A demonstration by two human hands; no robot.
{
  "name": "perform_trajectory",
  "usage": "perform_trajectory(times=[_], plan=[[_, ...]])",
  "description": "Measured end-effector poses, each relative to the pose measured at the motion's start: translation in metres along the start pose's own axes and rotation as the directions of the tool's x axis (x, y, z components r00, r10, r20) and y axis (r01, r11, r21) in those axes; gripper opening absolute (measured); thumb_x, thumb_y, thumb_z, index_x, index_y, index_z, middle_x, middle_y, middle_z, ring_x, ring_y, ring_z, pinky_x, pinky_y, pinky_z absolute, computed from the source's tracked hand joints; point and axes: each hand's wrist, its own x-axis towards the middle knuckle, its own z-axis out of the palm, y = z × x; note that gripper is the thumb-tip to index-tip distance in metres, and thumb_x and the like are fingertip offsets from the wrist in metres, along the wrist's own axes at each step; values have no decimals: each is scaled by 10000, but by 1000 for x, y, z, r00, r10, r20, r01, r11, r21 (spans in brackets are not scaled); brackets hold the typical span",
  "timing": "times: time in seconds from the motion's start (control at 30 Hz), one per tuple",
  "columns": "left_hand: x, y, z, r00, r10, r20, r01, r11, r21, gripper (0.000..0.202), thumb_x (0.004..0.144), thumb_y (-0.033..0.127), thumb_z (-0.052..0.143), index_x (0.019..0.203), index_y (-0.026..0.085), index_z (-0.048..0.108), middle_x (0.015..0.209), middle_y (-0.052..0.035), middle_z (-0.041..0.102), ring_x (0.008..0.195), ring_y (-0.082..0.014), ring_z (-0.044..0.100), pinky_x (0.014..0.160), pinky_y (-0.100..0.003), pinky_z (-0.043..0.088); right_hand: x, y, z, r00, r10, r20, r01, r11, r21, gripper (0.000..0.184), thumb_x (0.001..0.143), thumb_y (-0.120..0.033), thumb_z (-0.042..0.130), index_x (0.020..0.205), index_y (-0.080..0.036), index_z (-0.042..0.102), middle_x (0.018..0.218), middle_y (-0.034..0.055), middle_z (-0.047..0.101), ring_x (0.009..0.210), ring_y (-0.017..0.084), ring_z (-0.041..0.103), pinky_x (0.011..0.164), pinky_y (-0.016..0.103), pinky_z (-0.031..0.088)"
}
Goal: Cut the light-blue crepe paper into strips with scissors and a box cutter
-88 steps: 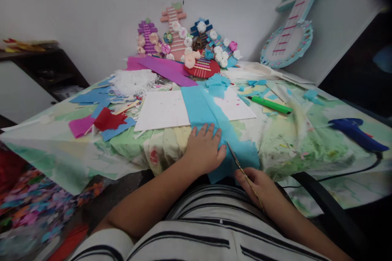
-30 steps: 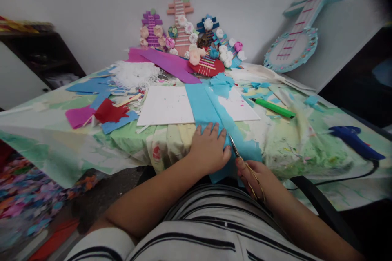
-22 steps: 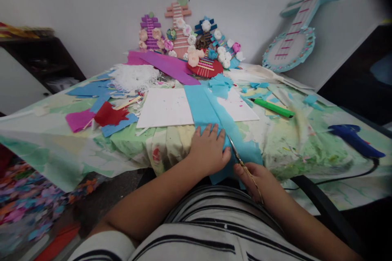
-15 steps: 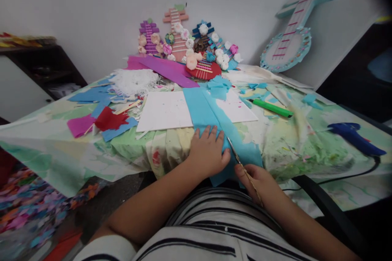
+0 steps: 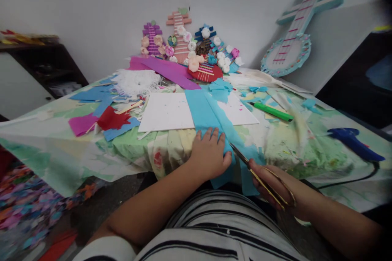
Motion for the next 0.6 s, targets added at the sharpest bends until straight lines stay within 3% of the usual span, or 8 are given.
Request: perform_trajectory(times=[0.27,0.47,0.6], plan=[[0,0,1,1000,-3,2,3,1000,-19,568,805,471,310,1249,127,392,1322,-132,377,1223,-273,295,987,-483,194,1,5,-8,998,3,67,-4,1000,19,540,703,-692,329,550,-176,371,403,-59,310,317,41,277,321,175,179],[-3,0,0,1000,22,17,-22,999,-36,644,793,549,297,1251,105,387,1311,-161,382,1220,-294,292,977,-507,196,9,0,-6,998,13,59,-17,997,78,491,732,-630,372,553,-173,376,388,-68,298,307,34,261,324,167,182],[-4,0,-1,999,33,19,-32,998,-47,673,790,573,288,1253,93,383,1310,-165,381,1220,-301,292,975,-510,201,9,-8,-1,995,101,-11,-100,991,94,452,776,-566,372,564,-166,384,397,-67,315,314,29,277,331,153,187]])
